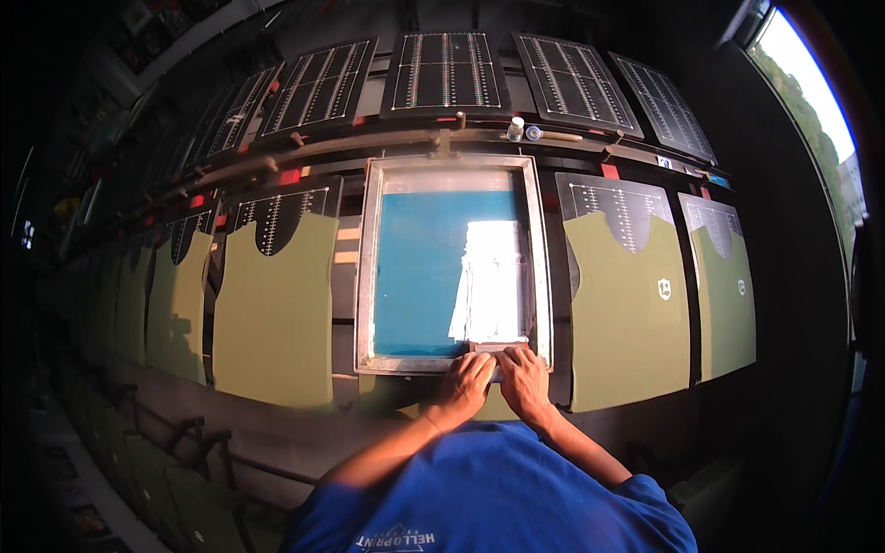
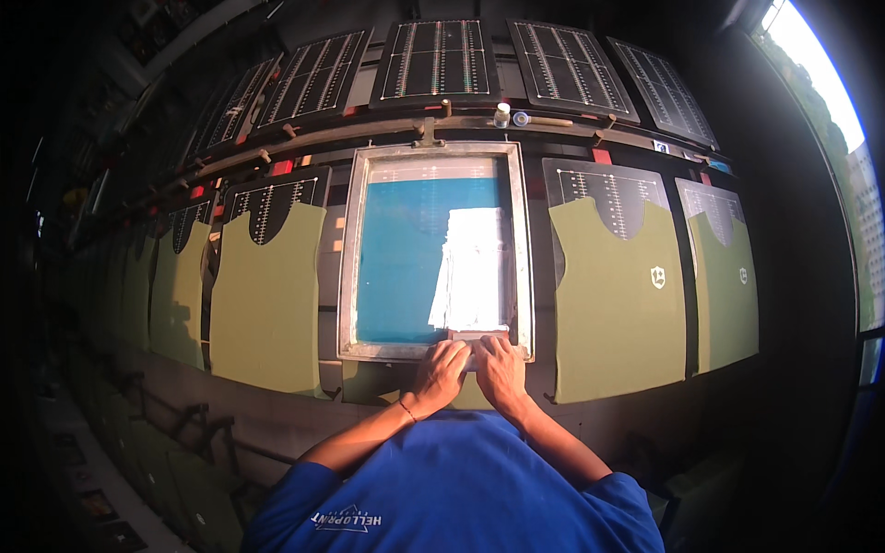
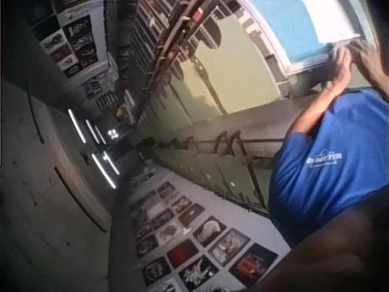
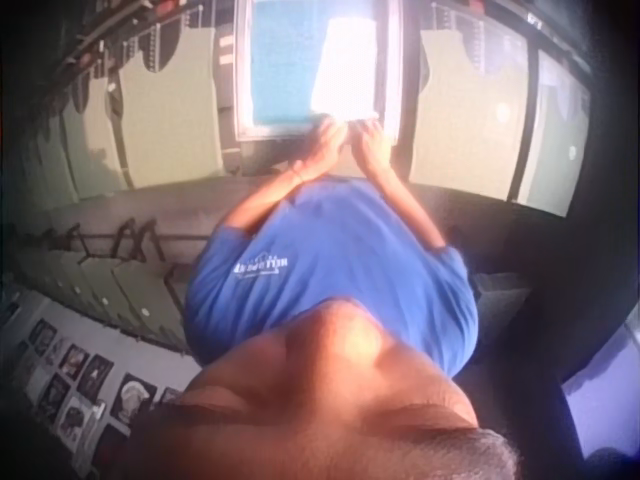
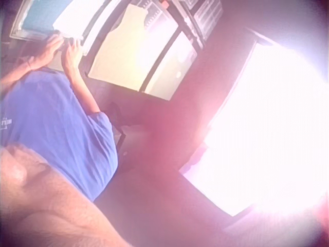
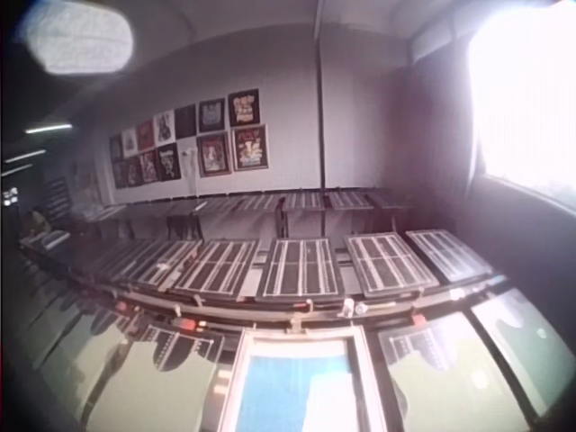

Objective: The person uses a squeegee to spread white ink across a screen printing frame positioned over a green t-shirt. They repeatedly pull the ink across the mesh to transfer the design onto the garment.

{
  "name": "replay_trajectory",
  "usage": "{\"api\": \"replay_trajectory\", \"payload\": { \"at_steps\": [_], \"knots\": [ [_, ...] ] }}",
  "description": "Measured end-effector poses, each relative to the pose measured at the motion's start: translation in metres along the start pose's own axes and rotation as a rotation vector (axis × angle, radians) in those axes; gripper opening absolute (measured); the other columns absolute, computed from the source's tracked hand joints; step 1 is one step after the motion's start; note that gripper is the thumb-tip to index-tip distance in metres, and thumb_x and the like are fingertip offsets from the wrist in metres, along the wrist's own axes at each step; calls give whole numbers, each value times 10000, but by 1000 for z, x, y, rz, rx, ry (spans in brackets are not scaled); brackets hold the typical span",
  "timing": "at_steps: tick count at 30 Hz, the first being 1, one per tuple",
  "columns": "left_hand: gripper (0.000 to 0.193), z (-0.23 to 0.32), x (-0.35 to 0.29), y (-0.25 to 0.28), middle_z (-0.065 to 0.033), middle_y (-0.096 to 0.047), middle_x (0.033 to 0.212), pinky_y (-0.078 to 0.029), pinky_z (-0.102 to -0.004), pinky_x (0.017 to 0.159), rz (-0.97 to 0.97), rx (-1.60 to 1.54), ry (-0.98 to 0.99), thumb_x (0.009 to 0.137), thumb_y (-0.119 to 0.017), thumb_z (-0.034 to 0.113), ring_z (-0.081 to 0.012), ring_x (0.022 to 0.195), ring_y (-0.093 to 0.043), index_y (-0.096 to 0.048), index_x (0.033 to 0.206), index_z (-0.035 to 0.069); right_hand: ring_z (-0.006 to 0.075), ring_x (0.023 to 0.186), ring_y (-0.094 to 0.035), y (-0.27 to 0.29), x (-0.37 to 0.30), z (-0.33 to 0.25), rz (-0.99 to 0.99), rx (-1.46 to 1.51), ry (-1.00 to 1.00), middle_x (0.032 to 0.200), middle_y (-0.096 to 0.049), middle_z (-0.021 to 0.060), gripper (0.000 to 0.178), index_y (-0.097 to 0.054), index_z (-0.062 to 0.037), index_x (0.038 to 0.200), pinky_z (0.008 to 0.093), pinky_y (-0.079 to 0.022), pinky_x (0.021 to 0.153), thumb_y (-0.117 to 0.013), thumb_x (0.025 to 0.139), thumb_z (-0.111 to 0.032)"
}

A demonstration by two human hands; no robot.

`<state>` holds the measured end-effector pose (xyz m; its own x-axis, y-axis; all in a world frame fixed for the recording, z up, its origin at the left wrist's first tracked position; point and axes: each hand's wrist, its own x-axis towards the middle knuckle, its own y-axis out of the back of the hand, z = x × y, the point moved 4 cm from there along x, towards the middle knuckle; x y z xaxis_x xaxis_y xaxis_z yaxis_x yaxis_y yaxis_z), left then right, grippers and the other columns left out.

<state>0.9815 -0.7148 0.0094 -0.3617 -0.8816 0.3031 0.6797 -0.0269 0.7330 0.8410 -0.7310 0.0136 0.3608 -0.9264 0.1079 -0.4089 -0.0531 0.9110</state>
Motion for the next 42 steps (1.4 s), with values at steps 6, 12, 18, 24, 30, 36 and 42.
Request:
{"api": "replay_trajectory", "payload": {
  "at_steps": [6,12,18,24,30,36,42],
  "knots": [
    [329,-52,77,-7,-122,-618,1085,-482,-427,905,31,23,-19,782,-640,-17,-335,1011,-574,-597,1107,1,302,995,-656,2,86,32,90,22,-38,1016,-708,97,280,-727,-58,1023,382,-535,871,-628,768,0],
    [217,-107,176,12,-158,-634,1046,-481,-443,901,78,-20,-33,774,-617,-57,-378,999,-579,-602,977,18,320,955,-679,17,202,57,-153,-142,-67,961,-720,111,180,-740,-58,900,417,-553,807,-659,738,-62],
    [175,-65,141,23,-136,-636,1004,-480,-438,871,129,-29,-36,803,-604,-30,-349,984,-586,-612,969,26,308,994,-659,26,151,50,73,-71,65,989,-702,96,225,-730,-65,943,407,-552,840,-678,725,-48],
    [263,-17,27,-7,-118,-609,1109,-454,-441,929,47,74,-135,829,-578,28,-313,1081,-562,-604,1089,-4,312,1078,-580,3,20,14,70,-84,-4,1101,-656,100,305,-687,-69,1113,420,-479,947,-619,816,-76],
    [425,-17,-15,-11,-155,-548,1266,-418,-457,1003,-30,-17,-167,871,-694,219,-350,1189,-511,-570,1210,-5,341,1265,-497,-6,-21,5,-47,-70,36,1299,-581,125,577,-571,-89,1342,473,-404,1071,-672,776,-131],
    [425,-72,-27,53,-192,-567,1260,-408,-478,1039,202,-45,106,930,-679,255,-386,1205,-510,-592,1248,-14,343,1280,-515,12,-28,51,317,369,-299,1353,-562,176,514,-551,-44,1373,430,-409,1095,-674,910,-229],
    [336,-169,-88,112,-193,-588,1251,-451,-447,1007,440,35,506,952,-641,174,-357,1149,-565,-602,1222,-23,229,1133,-614,-70,-20,141,486,1044,-609,1193,-676,160,463,-625,54,1266,347,-459,1005,-460,1071,-331]
  ]
}}
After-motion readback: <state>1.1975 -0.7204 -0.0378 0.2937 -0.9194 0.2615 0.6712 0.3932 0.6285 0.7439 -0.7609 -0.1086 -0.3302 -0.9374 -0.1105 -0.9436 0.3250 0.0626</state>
